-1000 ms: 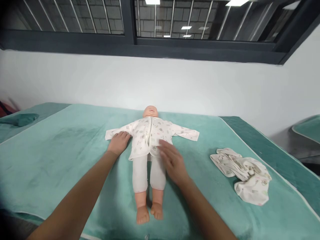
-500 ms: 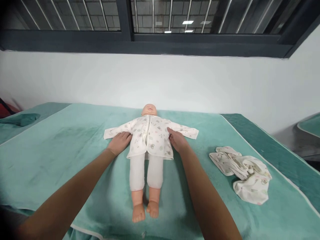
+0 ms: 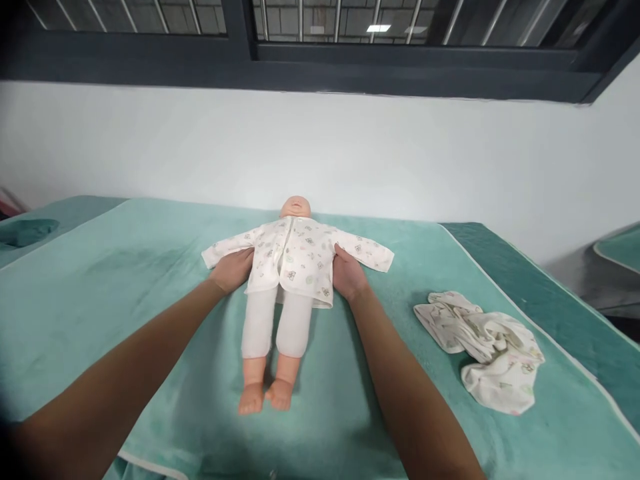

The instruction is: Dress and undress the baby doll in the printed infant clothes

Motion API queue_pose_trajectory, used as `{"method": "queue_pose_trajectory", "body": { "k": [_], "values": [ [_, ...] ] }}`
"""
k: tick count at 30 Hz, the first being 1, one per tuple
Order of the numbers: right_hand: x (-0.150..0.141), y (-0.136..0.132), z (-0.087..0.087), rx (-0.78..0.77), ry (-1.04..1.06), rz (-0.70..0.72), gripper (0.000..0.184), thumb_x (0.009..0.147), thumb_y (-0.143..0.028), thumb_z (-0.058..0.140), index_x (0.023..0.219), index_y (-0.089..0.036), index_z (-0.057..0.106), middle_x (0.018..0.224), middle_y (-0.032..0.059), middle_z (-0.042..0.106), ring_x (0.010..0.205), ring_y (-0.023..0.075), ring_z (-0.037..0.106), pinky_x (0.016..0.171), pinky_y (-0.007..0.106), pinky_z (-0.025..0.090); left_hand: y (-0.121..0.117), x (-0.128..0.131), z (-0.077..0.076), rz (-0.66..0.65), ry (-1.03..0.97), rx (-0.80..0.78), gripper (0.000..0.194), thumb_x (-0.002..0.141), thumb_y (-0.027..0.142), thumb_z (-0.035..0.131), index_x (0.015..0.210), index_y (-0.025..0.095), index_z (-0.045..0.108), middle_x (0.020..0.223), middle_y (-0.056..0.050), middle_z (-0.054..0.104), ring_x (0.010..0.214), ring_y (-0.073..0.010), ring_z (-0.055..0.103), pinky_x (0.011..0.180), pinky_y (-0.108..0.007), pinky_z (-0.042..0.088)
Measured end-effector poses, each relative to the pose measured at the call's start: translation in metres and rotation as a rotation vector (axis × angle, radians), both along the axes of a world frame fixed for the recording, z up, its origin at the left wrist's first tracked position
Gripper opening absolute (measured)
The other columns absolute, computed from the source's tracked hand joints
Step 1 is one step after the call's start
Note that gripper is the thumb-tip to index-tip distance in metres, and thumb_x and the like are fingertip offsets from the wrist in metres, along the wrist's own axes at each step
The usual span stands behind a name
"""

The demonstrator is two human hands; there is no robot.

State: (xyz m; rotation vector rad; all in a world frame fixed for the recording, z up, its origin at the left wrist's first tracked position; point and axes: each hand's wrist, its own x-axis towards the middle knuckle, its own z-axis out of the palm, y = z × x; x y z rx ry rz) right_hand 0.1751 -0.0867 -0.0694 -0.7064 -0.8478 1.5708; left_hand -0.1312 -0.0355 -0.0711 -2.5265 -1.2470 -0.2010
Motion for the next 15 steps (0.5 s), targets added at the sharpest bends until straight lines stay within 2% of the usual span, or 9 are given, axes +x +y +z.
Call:
{"method": "queue_pose_trajectory", "body": {
  "k": [5,9,15],
  "values": [
    [0.003,0.023,0.001,-0.002,-0.064,-0.007,0.053,0.091,-0.054,0.048,0.130,-0.019,0.059,0.120,0.0102,0.073,0.126,0.0301,0.060,0.110,0.055,0.046,0.007,0.002,-0.004,0.040,-0.030,0.002,0.043,0.099,0.020,0.037,0.138,0.020,0.054,0.138,-0.012,0.060,0.117,-0.0286,0.061,0.091,-0.040,0.051],
    [0.003,0.040,0.003,0.021,-0.038,-0.030,0.052,0.090,-0.051,0.050,0.129,-0.019,0.060,0.116,0.0098,0.074,0.125,0.0310,0.061,0.109,0.056,0.046,0.012,0.001,-0.008,0.037,-0.054,0.013,0.047,0.097,0.016,0.037,0.140,0.022,0.054,0.139,-0.011,0.059,0.116,-0.0292,0.059,0.094,-0.042,0.050],
    [0.002,0.047,0.002,0.068,0.036,-0.063,0.048,0.090,-0.046,0.050,0.129,-0.020,0.060,0.115,0.0087,0.074,0.126,0.0305,0.060,0.109,0.056,0.045,0.020,-0.001,-0.012,0.070,-0.153,-0.030,0.047,0.095,0.016,0.040,0.138,0.023,0.057,0.138,-0.011,0.059,0.117,-0.0310,0.054,0.101,-0.047,0.045]
  ]
}}
